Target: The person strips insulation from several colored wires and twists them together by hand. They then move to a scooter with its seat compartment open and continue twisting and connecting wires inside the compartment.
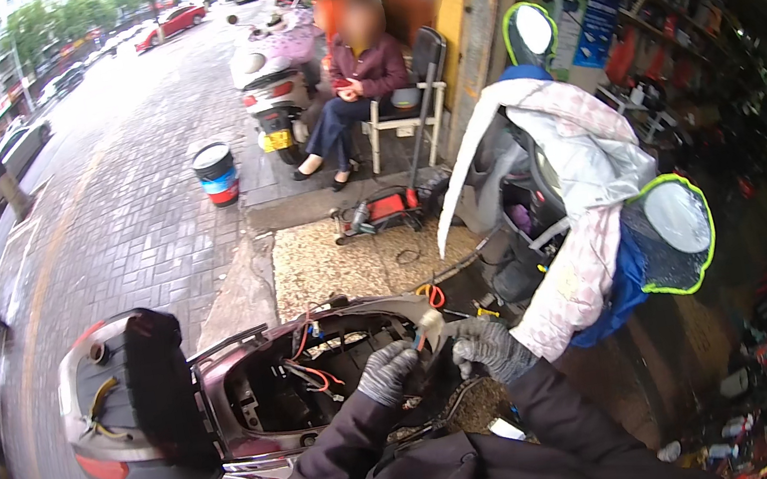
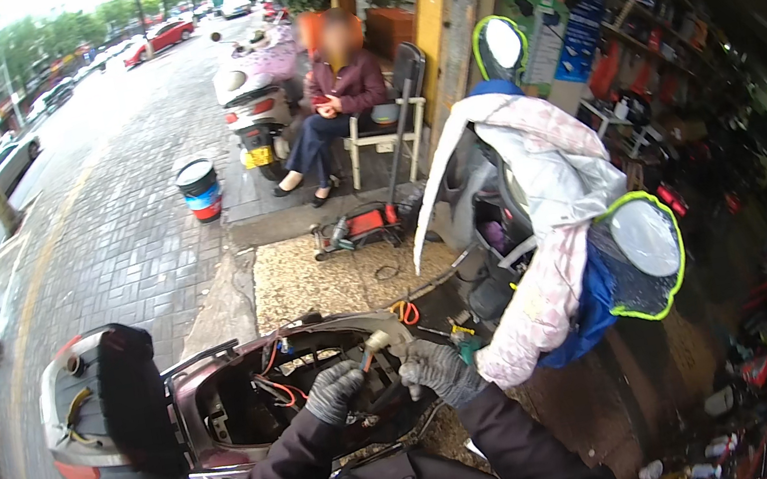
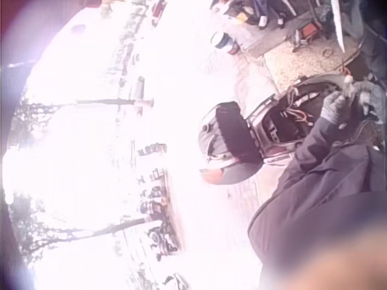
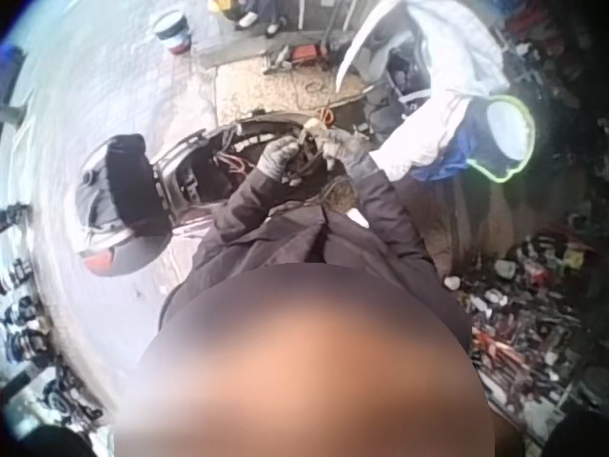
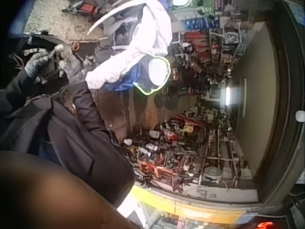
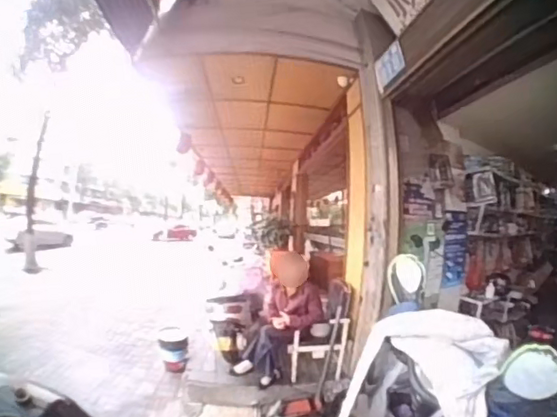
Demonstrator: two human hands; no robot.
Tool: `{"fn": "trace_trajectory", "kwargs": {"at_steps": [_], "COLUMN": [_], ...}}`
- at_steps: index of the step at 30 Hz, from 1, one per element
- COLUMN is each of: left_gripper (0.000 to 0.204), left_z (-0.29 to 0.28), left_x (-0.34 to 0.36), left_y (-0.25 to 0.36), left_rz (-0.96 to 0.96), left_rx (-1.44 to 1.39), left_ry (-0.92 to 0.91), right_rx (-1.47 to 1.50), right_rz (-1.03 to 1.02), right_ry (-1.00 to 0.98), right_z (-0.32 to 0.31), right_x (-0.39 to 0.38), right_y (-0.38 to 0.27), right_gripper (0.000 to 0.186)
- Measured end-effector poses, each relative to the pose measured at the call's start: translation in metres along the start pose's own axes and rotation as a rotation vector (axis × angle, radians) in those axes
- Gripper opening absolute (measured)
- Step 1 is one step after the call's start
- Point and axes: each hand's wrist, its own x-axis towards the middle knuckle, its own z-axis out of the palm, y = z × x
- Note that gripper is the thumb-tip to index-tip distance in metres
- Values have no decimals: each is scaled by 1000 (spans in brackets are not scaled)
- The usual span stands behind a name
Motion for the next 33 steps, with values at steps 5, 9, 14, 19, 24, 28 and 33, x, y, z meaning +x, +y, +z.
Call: {"fn": "trace_trajectory", "kwargs": {"at_steps": [5, 9, 14, 19, 24, 28, 33], "left_gripper": [22, 31, 33, 22, 26, 26, 27], "left_z": [-1, -7, 1, 9, 10, 17, 23], "left_x": [-13, -18, -15, -7, -3, 3, 8], "left_y": [2, 3, 1, 2, 4, 2, 3], "left_rz": [50, 90, 51, 14, 139, 226, 273], "left_rx": [-99, -30, -127, -88, 29, 251, 492], "left_ry": [-104, -82, -4, 11, 73, 166, 251], "right_rx": [59, -107, -125, -289, -105, -79, 73], "right_rz": [-7, 25, 38, 90, 12, -22, 71], "right_ry": [-72, -94, -132, -97, -14, -57, -54], "right_z": [37, 48, 53, 46, 39, 36, 32], "right_x": [37, 50, 59, 63, 64, 67, 69], "right_y": [-7, -12, -14, -16, -18, -19, -17], "right_gripper": [30, 25, 25, 25, 21, 22, 13]}}
